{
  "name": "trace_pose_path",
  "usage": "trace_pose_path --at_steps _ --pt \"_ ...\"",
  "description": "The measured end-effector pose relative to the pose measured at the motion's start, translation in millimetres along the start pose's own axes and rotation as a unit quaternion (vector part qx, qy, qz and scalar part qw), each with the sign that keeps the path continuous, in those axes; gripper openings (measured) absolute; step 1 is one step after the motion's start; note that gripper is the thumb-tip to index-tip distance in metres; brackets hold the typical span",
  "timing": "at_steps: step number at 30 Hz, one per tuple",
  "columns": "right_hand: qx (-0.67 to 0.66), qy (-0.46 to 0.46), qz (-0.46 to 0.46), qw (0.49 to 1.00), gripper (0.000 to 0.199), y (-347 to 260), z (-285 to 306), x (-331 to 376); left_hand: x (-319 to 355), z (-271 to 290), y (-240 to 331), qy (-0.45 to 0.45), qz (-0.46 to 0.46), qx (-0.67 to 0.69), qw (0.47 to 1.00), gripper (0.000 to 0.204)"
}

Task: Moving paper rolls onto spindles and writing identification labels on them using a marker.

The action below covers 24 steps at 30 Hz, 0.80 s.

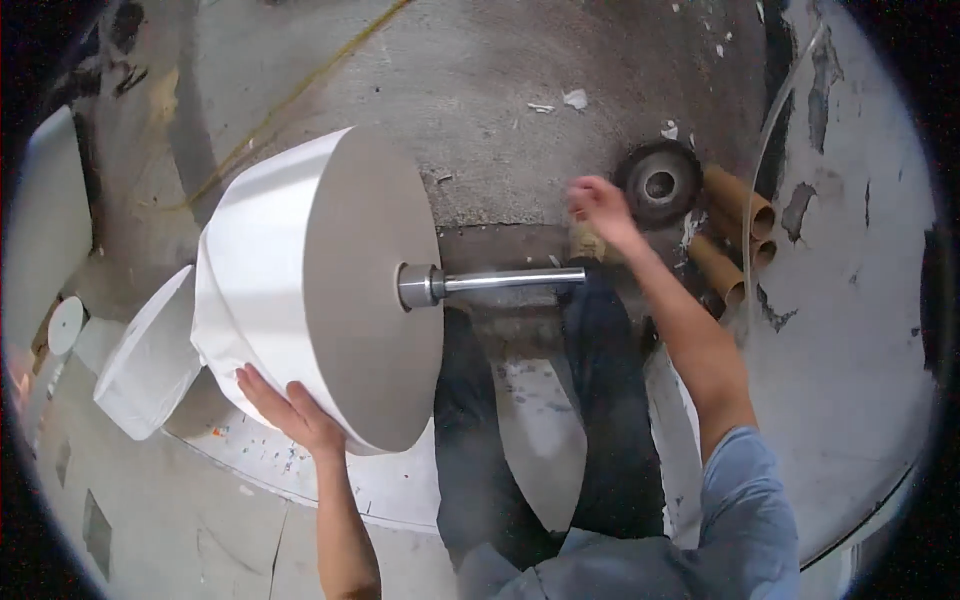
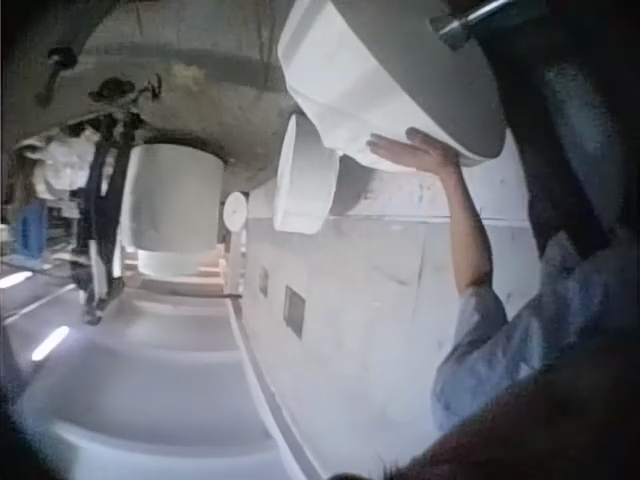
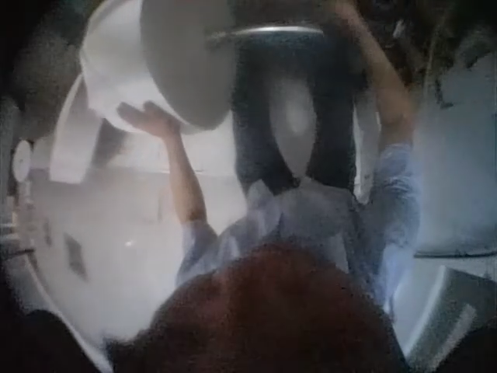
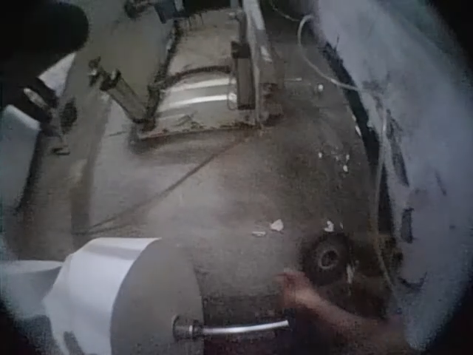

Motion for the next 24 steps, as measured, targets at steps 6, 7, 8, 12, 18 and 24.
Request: trace_pose_path --at_steps 6,7,8,12,18,24 --pt "0.324 -0.143 0.132 0.926 0.030 1.8 -192.4 -37.4 1.0 -0.4 1.5 0.014 -0.023 -0.016 1.000 0.062" --pt "0.412 -0.151 0.152 0.886 0.033 11.1 -213.5 -42.1 1.5 -0.4 -0.1 0.014 -0.019 -0.025 0.999 0.062" --pt "0.392 -0.154 0.184 0.888 0.033 14.3 -228.4 -48.6 1.2 -1.1 -1.3 0.010 -0.016 -0.017 1.000 0.062" --pt "0.547 -0.277 0.087 0.785 0.029 85.4 -288.0 -80.0 -1.3 -3.0 -6.4 -0.003 -0.010 -0.006 1.000 0.063" --pt "0.649 -0.221 0.089 0.722 0.022 124.0 -284.1 -113.8 -1.7 -8.2 -15.5 -0.015 0.013 0.034 0.999 0.074" --pt "0.534 -0.106 -0.018 0.839 0.028 120.2 -271.8 -137.2 -14.1 -3.6 -7.3 -0.024 0.017 0.017 0.999 0.076"
Point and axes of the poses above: each hand's wrist, its own x-axis away from the middle knuckle, its own z-axis out of the back of the hand, y = z × x, the point moved 8 cm from there along -x, towards the middle knuckle, and after that the axes turned 11 degrees about -x, right-handed, at the moved point
